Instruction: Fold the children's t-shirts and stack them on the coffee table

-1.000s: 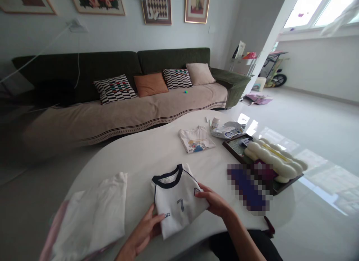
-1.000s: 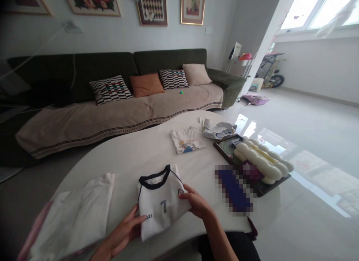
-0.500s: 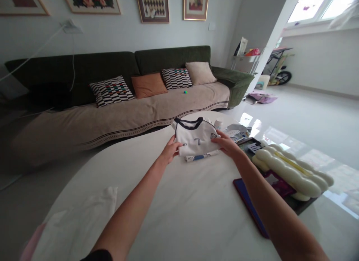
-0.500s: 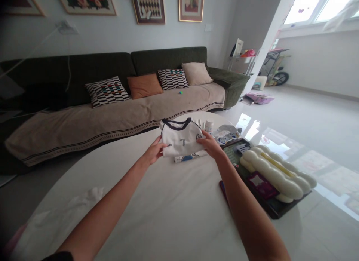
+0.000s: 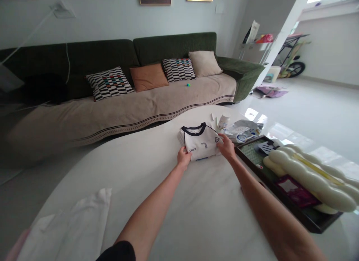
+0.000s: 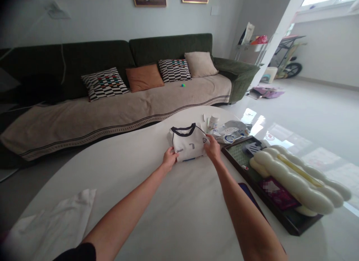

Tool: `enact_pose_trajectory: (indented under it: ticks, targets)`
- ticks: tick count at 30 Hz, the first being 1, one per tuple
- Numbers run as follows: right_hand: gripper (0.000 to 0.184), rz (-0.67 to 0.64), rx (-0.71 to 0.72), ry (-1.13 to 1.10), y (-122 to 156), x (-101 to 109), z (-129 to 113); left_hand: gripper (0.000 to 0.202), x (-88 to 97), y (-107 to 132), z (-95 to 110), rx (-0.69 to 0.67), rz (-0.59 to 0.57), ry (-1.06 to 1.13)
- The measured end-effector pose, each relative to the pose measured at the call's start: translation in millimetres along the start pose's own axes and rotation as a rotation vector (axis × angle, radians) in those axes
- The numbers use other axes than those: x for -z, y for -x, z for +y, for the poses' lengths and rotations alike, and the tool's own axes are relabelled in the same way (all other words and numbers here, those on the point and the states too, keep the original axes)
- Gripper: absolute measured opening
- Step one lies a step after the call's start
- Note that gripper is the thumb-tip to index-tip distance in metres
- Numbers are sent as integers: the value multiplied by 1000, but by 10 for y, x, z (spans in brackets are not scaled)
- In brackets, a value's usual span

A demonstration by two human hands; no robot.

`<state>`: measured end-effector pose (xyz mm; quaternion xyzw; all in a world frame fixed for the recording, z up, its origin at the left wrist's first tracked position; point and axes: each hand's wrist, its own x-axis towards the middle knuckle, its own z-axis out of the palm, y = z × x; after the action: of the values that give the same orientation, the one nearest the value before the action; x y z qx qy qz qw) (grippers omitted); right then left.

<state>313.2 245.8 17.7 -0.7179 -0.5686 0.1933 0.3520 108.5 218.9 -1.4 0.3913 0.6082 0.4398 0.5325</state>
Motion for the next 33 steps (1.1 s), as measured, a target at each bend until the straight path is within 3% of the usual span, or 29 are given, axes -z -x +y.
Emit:
enact_pose_trajectory:
  ticks: [4,6,8,12,15,18,22,27,30,33]
  targets:
    - [57,75,304,309,345,-139,-301,61,3,281,3,-88,37,-53]
    - [54,-34,418,382,539,-315,-404,67,115,587,-73,-151,12,-82]
    - [50,-162,433,438,680,-486,-428,68,348,1013,-180,-163,-49,-98]
    - [47,-265,387,486,713,-608,-370,60,1118,2082,-350,-129,-100,-201]
    - [49,-313,392,488,720,-534,-413,49,1800,2817,-415,-126,16,-345]
    - [47,-289,408,474,1068,-439,-504,37,2436,3308,-496,-158,189,-466]
    - [44,-363,486,401,2089,-381,-511,27,3062,3606,-628,-258,381,-679]
    - [44,-480,472,397,3308,-284,-449,36,3443,3670,-703,-354,309,-934]
    - [48,-486,391,431,3638,-203,-490,37,3546,3614,-670,-363,232,-1001]
    - [47,-490,380,422,3718,-157,-565,34,3598,3550,-571,-317,126,-1059]
